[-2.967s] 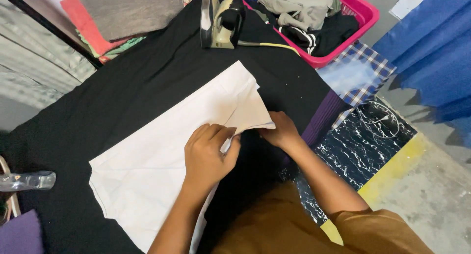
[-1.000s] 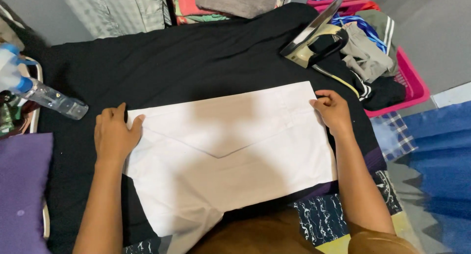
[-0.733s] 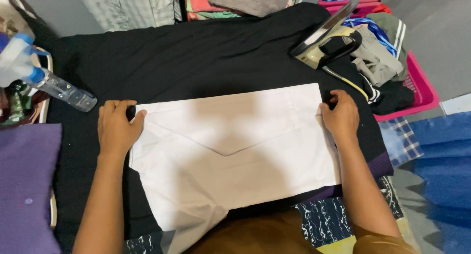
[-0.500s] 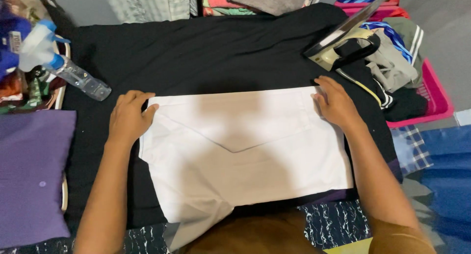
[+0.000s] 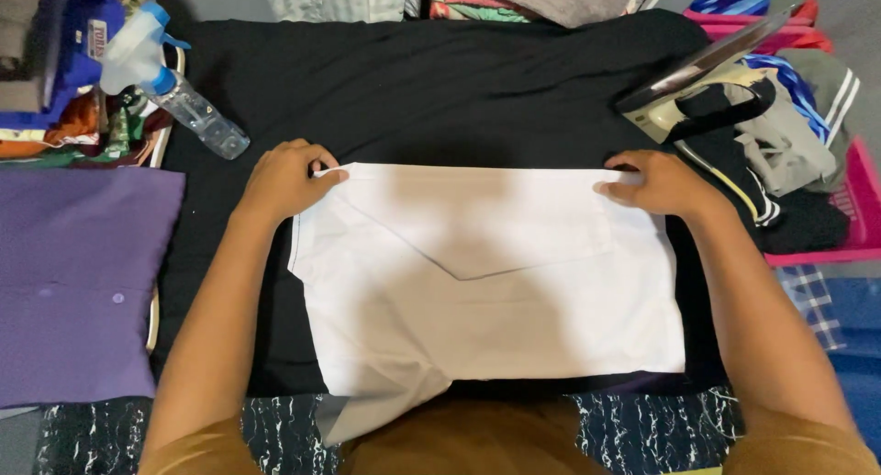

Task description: The person irons a white shirt on a black ironing board, smoothing the fabric and using a spray bottle to apply water. They fold the shirt into a neat stack and place it on top of a purple shirt.

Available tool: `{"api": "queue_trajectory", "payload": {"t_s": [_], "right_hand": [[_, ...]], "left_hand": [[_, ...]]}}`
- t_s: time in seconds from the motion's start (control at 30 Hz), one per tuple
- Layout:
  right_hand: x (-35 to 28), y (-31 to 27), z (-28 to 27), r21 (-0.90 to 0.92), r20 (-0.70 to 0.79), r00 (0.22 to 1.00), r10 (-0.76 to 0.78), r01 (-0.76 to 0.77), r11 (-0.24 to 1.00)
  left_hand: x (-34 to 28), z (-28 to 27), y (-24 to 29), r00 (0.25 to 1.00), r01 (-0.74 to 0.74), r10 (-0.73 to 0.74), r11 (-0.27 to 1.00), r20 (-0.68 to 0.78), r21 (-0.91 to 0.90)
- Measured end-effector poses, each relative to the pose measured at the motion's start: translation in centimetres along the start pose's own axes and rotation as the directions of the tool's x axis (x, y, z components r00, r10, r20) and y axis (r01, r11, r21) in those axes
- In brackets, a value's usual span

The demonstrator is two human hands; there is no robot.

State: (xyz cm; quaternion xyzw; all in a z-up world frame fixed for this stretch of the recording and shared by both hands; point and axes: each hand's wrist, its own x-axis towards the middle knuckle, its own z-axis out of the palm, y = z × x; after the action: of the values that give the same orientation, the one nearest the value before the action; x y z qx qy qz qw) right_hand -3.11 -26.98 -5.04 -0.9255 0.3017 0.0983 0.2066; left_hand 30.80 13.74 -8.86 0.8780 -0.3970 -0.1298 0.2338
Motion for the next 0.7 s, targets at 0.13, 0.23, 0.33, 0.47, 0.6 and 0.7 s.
{"api": "queue_trajectory", "payload": {"t_s": [0.13, 0.23, 0.33, 0.47, 0.6, 0.7], "right_hand": [[1.8, 1.3, 0.7, -0.156, 0.01, 0.999, -0.043, 0.044, 0.987], [2.0, 0.4, 0.3, -0.122, 0.013, 0.999, 0.053, -0.051, 0.991], [2.2, 0.5, 0.4, -0.124, -0.007, 0.998, 0.058, -0.059, 0.991], [3.1, 0.9, 0.1, -0.119, -0.086, 0.996, 0.033, -0.043, 0.992], [4.0, 0.5, -0.4, -0.175, -0.144, 0.988, -0.051, 0.025, 0.984], [4.7, 0.2, -0.3, -0.245, -0.22, 0.969, -0.109, 0.053, 0.968]], "left_hand": [[0.7, 0.0, 0.2, 0.999, -0.006, 0.007, 1.0, 0.05, -0.031], [0.8, -0.4, 0.2, 0.992, 0.106, -0.102, 0.993, 0.074, -0.049], [0.9, -0.2, -0.4, 0.993, 0.113, -0.108, 0.988, 0.055, -0.103], [1.8, -0.5, -1.1, 0.995, 0.097, -0.099, 0.986, -0.012, -0.137], [3.0, -1.0, -1.7, 0.992, 0.091, -0.104, 0.983, -0.076, -0.16], [4.3, -1.6, -2.4, 0.994, 0.052, -0.065, 0.988, -0.087, -0.143]]}}
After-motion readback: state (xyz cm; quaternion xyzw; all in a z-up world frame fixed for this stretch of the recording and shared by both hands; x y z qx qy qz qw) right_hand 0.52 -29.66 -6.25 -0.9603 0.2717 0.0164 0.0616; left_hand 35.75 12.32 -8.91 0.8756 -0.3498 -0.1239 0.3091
